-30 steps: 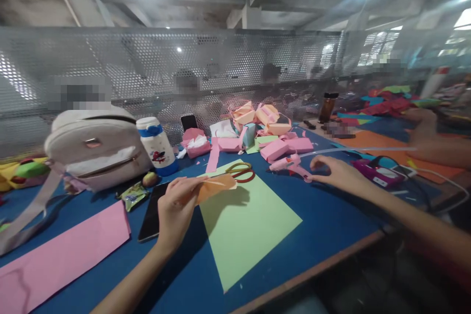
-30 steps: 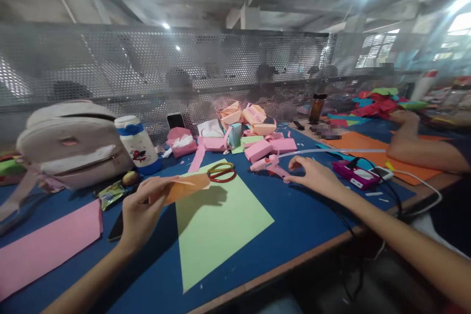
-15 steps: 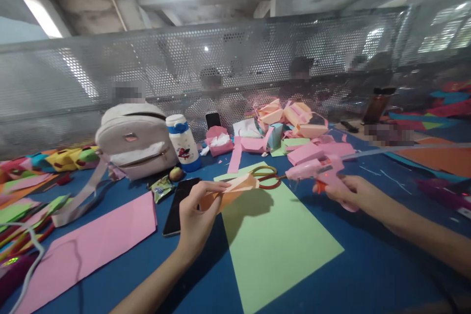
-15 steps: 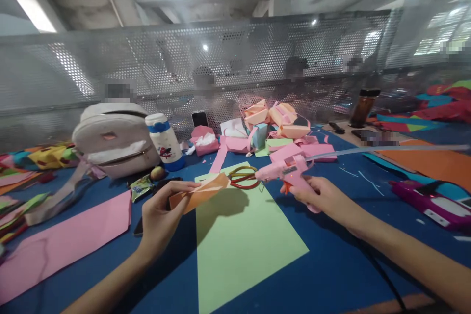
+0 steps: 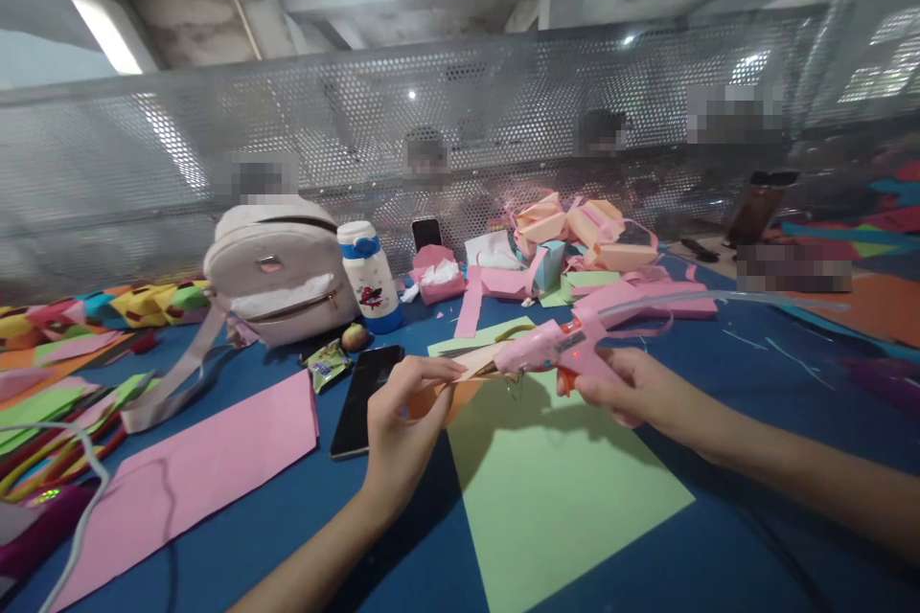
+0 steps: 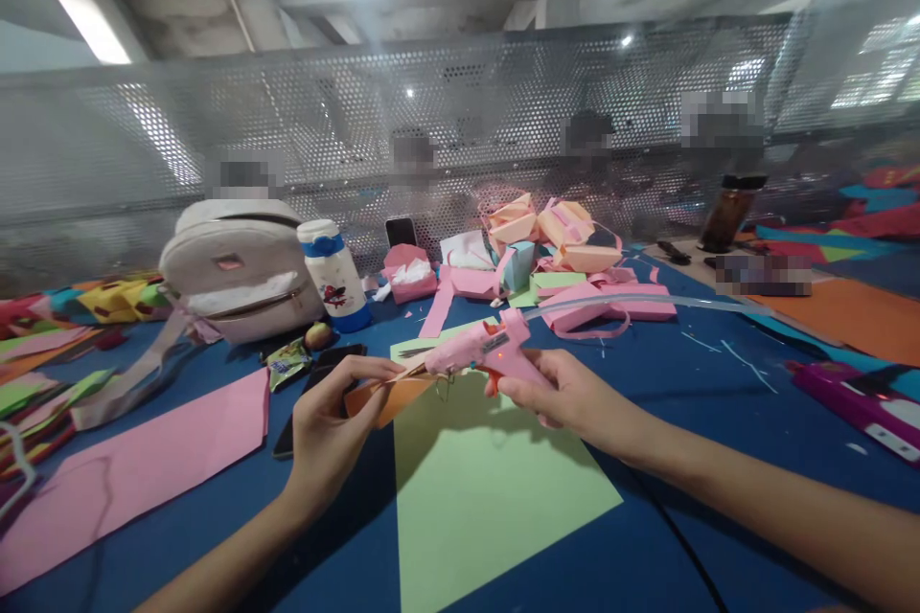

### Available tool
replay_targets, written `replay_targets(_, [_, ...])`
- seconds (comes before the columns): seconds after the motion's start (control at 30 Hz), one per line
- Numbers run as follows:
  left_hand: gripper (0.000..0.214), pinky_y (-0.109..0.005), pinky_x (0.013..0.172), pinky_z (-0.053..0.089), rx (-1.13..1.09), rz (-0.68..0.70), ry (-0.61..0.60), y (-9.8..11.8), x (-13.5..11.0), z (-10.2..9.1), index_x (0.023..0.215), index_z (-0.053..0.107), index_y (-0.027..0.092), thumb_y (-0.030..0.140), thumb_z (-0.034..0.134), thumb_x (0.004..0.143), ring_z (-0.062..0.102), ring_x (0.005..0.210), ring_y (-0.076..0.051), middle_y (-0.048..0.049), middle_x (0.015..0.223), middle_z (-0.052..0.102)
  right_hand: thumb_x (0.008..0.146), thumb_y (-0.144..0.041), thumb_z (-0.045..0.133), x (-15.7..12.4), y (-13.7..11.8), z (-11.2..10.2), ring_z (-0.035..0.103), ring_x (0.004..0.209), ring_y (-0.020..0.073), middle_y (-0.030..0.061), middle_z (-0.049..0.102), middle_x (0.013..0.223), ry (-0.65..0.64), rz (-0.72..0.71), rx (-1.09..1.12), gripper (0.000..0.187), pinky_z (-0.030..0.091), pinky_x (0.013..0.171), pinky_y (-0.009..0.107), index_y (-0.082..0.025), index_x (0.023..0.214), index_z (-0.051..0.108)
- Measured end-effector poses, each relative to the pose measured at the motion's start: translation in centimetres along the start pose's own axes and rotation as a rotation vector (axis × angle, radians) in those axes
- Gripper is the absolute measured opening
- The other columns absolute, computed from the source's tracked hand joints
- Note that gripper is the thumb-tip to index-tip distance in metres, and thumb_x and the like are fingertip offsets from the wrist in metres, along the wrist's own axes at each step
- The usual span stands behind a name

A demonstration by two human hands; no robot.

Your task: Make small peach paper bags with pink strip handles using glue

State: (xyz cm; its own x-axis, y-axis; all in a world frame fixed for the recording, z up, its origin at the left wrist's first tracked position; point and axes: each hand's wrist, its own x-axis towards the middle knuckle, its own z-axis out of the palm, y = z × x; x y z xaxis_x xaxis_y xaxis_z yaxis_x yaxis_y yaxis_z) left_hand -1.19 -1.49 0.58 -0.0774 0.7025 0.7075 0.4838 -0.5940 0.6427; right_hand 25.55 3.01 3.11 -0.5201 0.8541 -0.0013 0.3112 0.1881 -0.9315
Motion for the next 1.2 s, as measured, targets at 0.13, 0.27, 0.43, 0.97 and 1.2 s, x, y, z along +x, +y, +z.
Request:
replay_targets(0.13, [0.009,-0.030,0.075,0.054,0.000,-0.012,-0.008,0.12,-0.06,-0.08,0.080,0.071,0.021,0.021,0.065,0.087,0.069,0.083,-0.021,-0.0050,0.083,0.074,0.076,-0.073,0.060,0.43,-0.18,0.39,0.031,0.047,0.0083,-0.0056,0.037,0.056,-0.044,-0.025,0.031,0.057,0.023,0.042,0.022,-0.016,0.084,0.066])
replay_targets(0.27, [0.010,-0.031,0.074,0.053,0.003,0.014,-0.006,0.20,-0.04,-0.14,0.079,0.071,0.021,0.020,0.065,0.087,0.069,0.082,-0.021,-0.0047,0.081,0.075,0.076,-0.073,0.061,0.65,-0.11,0.55,0.030,0.045,0.0073,-0.0068,0.035,0.054,-0.060,-0.019,0.065,0.057,0.022,0.040,0.021,-0.017,0.077,0.062])
replay_targets(0.43, [0.011,-0.033,0.072,0.052,0.007,0.038,0.000,0.22,0.03,-0.19,0.078,0.072,0.021,0.020,0.066,0.087,0.070,0.081,-0.022,-0.0054,0.080,0.076,0.076,-0.075,0.059,0.73,-0.04,0.71,0.029,0.045,0.0067,-0.0066,0.036,0.057,-0.079,-0.022,0.108,0.058,0.022,0.040,0.021,-0.017,0.077,0.059])
replay_targets(0.97, [0.012,-0.030,0.070,0.051,0.017,0.139,-0.001,0.25,0.15,-0.25,0.080,0.071,0.020,0.011,0.066,0.086,0.069,0.080,-0.019,-0.0033,0.081,0.075,0.076,-0.078,0.057,0.54,-0.57,0.76,0.030,0.046,0.0062,-0.0064,0.037,0.057,-0.074,-0.021,0.074,0.060,0.023,0.041,0.021,-0.019,0.067,0.046])
replay_targets(1.2, [0.012,-0.030,0.070,0.051,0.019,0.122,0.006,0.13,0.08,-0.17,0.079,0.071,0.020,0.011,0.067,0.086,0.070,0.079,-0.019,-0.0030,0.081,0.075,0.075,-0.078,0.059,0.29,-0.42,0.50,0.029,0.046,0.0059,-0.0070,0.036,0.056,-0.050,0.008,0.083,0.061,0.023,0.042,0.021,-0.019,0.066,0.045])
